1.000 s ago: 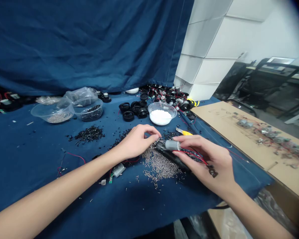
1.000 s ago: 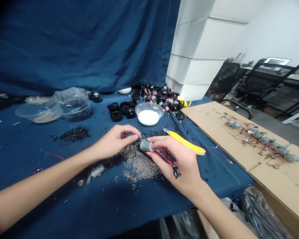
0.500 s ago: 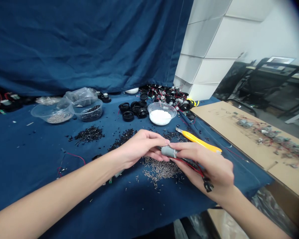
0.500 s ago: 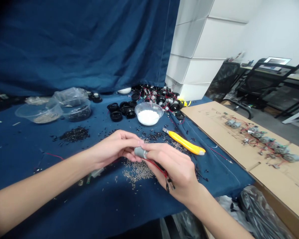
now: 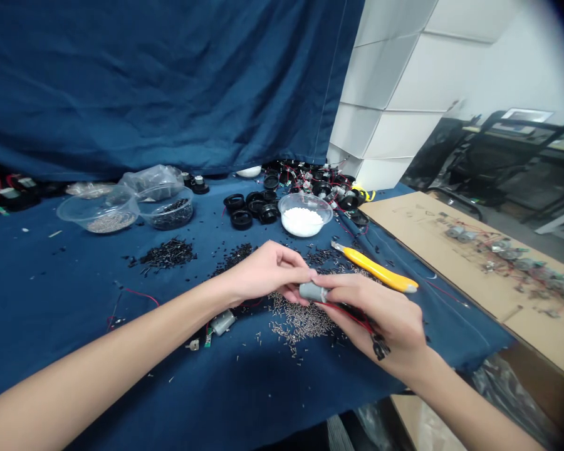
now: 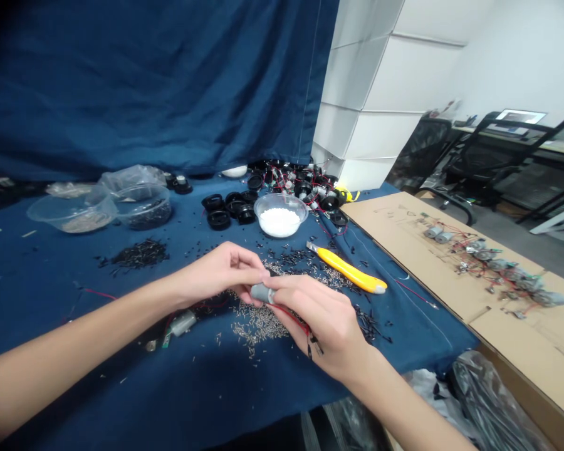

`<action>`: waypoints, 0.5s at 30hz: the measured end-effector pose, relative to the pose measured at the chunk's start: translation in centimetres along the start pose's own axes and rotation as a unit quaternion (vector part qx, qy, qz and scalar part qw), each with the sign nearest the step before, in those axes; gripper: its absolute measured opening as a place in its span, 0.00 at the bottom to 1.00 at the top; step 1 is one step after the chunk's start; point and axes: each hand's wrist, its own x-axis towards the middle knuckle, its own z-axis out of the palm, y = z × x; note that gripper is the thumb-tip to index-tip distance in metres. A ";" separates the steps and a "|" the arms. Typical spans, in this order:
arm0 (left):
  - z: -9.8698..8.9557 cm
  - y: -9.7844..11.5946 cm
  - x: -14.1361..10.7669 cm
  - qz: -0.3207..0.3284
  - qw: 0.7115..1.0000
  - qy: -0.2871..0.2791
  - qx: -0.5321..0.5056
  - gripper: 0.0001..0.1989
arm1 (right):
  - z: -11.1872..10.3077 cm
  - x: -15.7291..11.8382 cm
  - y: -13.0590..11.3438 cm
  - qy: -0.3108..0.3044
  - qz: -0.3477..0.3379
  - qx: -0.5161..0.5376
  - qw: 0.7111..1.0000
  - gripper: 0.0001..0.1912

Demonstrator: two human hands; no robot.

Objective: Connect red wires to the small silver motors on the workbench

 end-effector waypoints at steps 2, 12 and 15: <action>-0.1 0.0 -0.1 0.018 1.000 0.004 0.009 0.06 | 0.0 0.0 -0.1 0.000 -0.006 0.004 1.000 0.14; -0.8 0.7 -0.6 0.024 0.990 -0.135 0.046 0.16 | 0.0 0.2 -0.8 0.006 -0.014 0.024 1.000 0.18; -0.9 0.6 -0.5 0.010 0.985 -0.161 0.060 0.14 | 0.3 0.0 -0.9 0.000 -0.010 0.031 0.999 0.18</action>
